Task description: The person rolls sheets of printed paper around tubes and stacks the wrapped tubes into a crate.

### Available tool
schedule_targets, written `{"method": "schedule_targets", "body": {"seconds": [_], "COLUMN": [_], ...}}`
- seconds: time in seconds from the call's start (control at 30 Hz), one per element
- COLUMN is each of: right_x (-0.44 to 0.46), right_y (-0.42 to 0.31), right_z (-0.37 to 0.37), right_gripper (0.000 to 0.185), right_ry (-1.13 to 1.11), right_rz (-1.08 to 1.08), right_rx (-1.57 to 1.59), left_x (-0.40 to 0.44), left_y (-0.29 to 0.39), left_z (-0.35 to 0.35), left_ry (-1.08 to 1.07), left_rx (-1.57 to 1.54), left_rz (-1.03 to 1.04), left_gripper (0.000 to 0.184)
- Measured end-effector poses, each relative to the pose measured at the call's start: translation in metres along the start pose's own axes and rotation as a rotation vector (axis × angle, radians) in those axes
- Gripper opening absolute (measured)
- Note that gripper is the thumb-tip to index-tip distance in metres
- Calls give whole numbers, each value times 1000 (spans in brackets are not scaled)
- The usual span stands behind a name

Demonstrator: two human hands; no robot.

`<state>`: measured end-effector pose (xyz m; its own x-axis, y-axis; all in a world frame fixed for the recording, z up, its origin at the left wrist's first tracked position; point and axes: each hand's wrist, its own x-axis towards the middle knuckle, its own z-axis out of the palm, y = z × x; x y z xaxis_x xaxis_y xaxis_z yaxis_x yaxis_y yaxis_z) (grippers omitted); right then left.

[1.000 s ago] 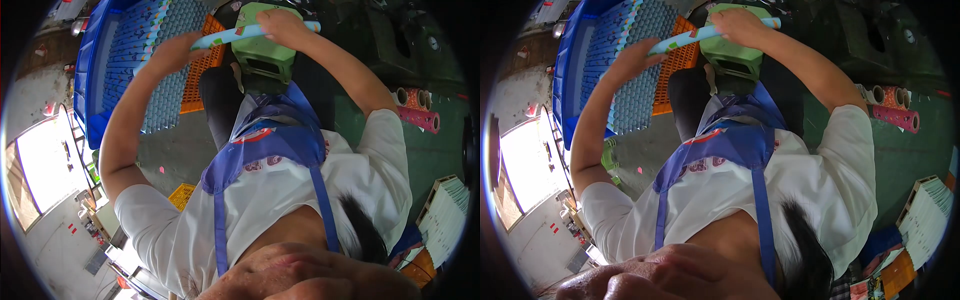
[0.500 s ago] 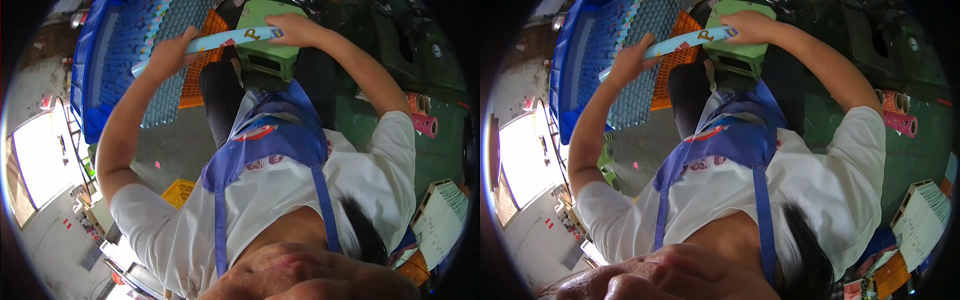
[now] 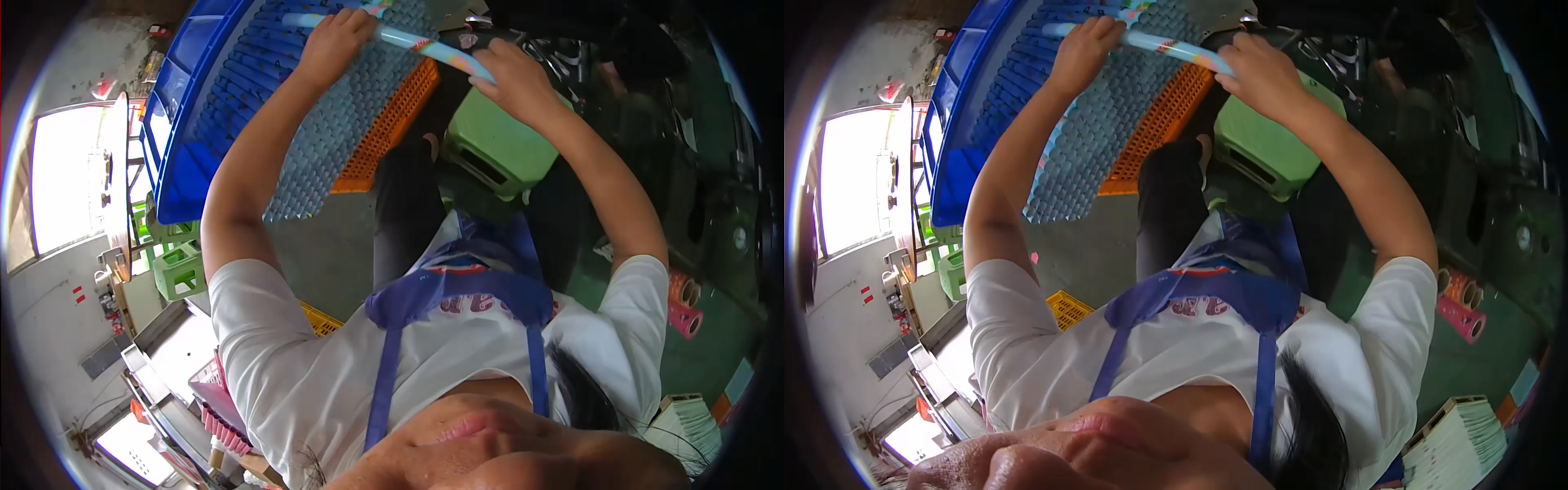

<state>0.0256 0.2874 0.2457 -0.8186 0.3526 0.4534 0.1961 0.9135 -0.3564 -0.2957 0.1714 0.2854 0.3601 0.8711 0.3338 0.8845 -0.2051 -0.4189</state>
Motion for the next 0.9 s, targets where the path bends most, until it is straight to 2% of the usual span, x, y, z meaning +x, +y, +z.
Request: {"method": "schedule_targets", "body": {"seconds": [0.1,0.17,0.27,0.3,0.4,0.47,0.57,0.63,0.7,0.77,0.8,0.83,0.9], "right_x": [63,100,148,168,205,223,240,241,237,241,248,254,261], "right_y": [4,14,20,18,20,25,21,17,13,14,19,23,25], "right_z": [27,49,75,74,104,128,139,140,137,144,151,157,166], "right_gripper": [22,22,21,22,24,24,27,29,33,35,36,36,37], "right_ry": [160,153,131,63,-14,-18,-40,-58,82,151,116,80,41], "right_rz": [-19,-33,-55,-31,-41,-112,-27,16,-65,-108,-110,-110,-109], "right_rx": [-220,-245,-296,-293,-362,-523,-458,-422,-515,-560,-509,-455,-399], "left_x": [13,17,11,10,8,5,1,-2,-2,8,10,1,-19], "left_y": [-54,-94,-151,-164,-193,-208,-230,-244,-250,-241,-237,-246,-269], "left_z": [40,78,141,156,181,197,218,220,221,199,195,212,247], "left_ry": [51,74,138,150,-10,1,27,-84,-146,-216,-245,-247,112], "left_rx": [-47,-78,103,136,-1420,-1414,-1404,-1464,-1497,-1173,-1014,-1019,-1195], "left_rz": [-45,-64,28,47,-1229,-1207,-1154,-1233,-1279,-1086,-985,-988,-522], "left_gripper": [22,21,20,22,19,20,23,22,21,21,22,22,24]}}
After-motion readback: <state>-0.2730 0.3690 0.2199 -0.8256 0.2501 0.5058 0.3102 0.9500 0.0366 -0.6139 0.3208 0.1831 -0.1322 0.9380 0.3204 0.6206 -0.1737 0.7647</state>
